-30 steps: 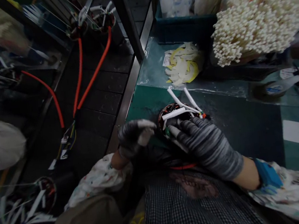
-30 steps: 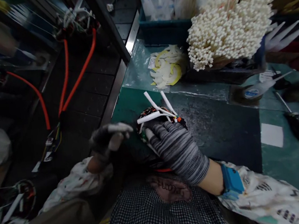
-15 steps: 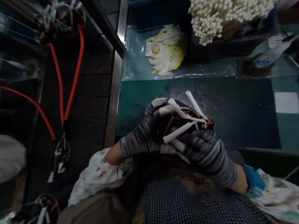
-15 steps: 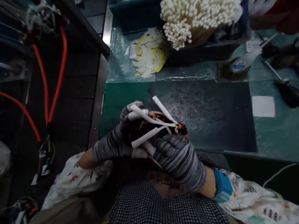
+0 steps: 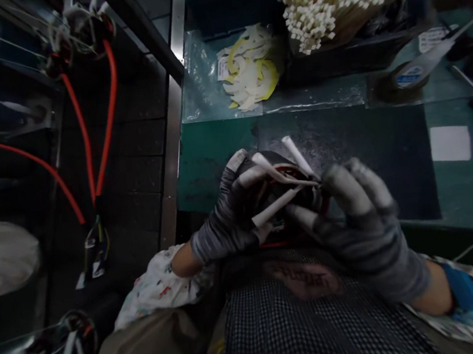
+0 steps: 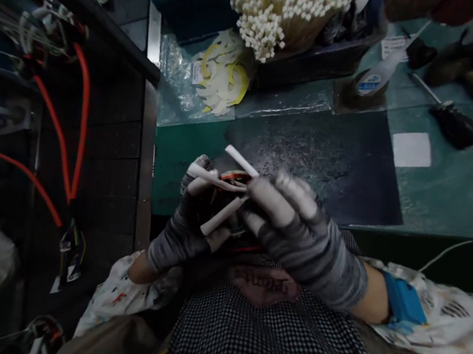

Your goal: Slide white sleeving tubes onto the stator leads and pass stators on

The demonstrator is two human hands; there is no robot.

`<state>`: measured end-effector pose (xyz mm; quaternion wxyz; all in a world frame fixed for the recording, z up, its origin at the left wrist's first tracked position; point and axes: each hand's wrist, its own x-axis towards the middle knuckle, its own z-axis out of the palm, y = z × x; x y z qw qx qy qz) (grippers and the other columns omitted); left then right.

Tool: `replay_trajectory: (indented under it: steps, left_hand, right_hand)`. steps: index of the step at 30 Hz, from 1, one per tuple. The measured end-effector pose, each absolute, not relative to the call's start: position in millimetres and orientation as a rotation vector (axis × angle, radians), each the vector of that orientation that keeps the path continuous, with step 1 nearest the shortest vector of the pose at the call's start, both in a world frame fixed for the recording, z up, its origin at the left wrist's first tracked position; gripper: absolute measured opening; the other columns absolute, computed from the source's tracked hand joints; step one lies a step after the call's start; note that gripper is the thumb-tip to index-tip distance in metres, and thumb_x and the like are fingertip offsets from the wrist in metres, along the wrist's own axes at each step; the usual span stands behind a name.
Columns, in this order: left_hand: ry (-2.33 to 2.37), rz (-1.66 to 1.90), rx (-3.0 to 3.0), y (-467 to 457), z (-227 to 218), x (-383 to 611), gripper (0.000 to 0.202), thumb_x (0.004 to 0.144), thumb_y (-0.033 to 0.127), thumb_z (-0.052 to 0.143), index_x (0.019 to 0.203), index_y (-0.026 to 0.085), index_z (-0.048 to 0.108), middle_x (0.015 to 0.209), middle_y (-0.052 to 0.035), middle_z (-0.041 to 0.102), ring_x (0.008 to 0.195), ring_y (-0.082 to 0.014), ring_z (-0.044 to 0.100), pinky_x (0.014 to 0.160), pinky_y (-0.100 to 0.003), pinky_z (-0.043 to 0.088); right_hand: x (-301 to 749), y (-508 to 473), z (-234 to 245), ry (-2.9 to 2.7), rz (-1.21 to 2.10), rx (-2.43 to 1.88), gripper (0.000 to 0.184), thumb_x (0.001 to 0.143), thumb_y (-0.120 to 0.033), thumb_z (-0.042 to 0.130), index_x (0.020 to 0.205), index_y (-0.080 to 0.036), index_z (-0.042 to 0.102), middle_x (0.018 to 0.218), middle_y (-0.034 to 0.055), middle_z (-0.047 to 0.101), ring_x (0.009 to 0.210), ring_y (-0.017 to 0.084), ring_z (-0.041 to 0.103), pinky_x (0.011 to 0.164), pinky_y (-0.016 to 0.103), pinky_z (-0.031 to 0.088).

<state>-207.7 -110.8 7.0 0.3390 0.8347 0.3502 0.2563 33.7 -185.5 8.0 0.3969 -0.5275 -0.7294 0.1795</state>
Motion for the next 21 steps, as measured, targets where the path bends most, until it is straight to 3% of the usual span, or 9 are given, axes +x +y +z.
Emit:
replay_trajectory:
  steps: [3,6,9,11,15,18,21]
  left_hand:
    - [0.83,0.676,2.205,-108.2,17.7,-199.1,0.083,0.096,0.03,0.068,0.168,0.032,0.026,0.167,-0.0124,0.048,0.17,-0.0386,0.019,0.138,-0.065,0.03]
    - [0.725,0.726,2.317,-102.8,18.2,-197.4,0.094,0.093,0.034,0.074,0.171,0.031,0.021,0.169,-0.0135,0.048,0.168,-0.0428,0.025,0.138,-0.066,0.027]
    - [0.743,0.734,2.336,-99.9,10.8,-200.1,0.1,0.089,0.038,0.079,0.171,0.029,0.023,0.177,-0.0156,0.033,0.167,-0.0442,0.026,0.136,-0.063,0.031]
    - [0.765,0.701,2.331,-99.8,6.6,-202.0,0.1,0.088,0.041,0.081,0.17,0.025,0.026,0.179,-0.017,0.028,0.168,-0.0435,0.023,0.137,-0.061,0.031]
    - [0.746,0.623,2.394,-99.5,6.3,-204.1,0.094,0.092,0.044,0.079,0.17,0.023,0.029,0.174,-0.0126,0.041,0.169,-0.0418,0.021,0.14,-0.059,0.026]
    - [0.697,0.667,2.41,-98.6,8.2,-204.5,0.089,0.094,0.04,0.076,0.17,0.025,0.031,0.17,-0.0091,0.048,0.168,-0.0425,0.023,0.139,-0.063,0.026]
    - [0.625,0.81,2.359,-102.9,3.7,-203.0,0.084,0.099,0.04,0.07,0.17,0.018,0.03,0.169,-0.0153,0.046,0.167,-0.0436,0.024,0.136,-0.067,0.028]
  right_hand:
    - [36.8,-167.3,3.2,-1.981,0.317,-1.288,0.056,0.103,-0.026,0.07,0.157,-0.038,0.058,0.159,0.0036,0.063,0.15,0.037,0.055,0.124,0.057,0.052]
    - [41.5,-150.6,-7.0,-2.057,0.389,-1.226,0.071,0.105,-0.038,0.069,0.17,-0.036,0.039,0.163,0.0074,0.059,0.153,0.038,0.052,0.126,0.055,0.049]
    - [46.8,-141.7,-15.0,-2.06,0.431,-1.135,0.081,0.106,-0.054,0.06,0.176,-0.032,0.025,0.165,0.0123,0.056,0.153,0.038,0.051,0.128,0.056,0.046]
    - [48.2,-140.4,-16.3,-2.06,0.422,-1.103,0.083,0.106,-0.061,0.058,0.176,-0.031,0.025,0.167,0.0136,0.053,0.153,0.038,0.051,0.128,0.056,0.045]
    - [46.3,-143.3,-11.8,-2.031,0.395,-1.205,0.084,0.103,-0.055,0.067,0.174,-0.035,0.029,0.162,0.0124,0.058,0.148,0.036,0.054,0.125,0.053,0.047]
    - [44.5,-144.7,-9.7,-2.005,0.449,-1.195,0.08,0.101,-0.061,0.067,0.171,-0.04,0.035,0.15,0.0088,0.066,0.134,0.035,0.064,0.114,0.053,0.056]
    - [41.4,-147.3,-7.5,-2.035,0.33,-1.195,0.081,0.104,-0.055,0.065,0.174,-0.042,0.027,0.15,0.0053,0.067,0.13,0.034,0.067,0.107,0.054,0.061]
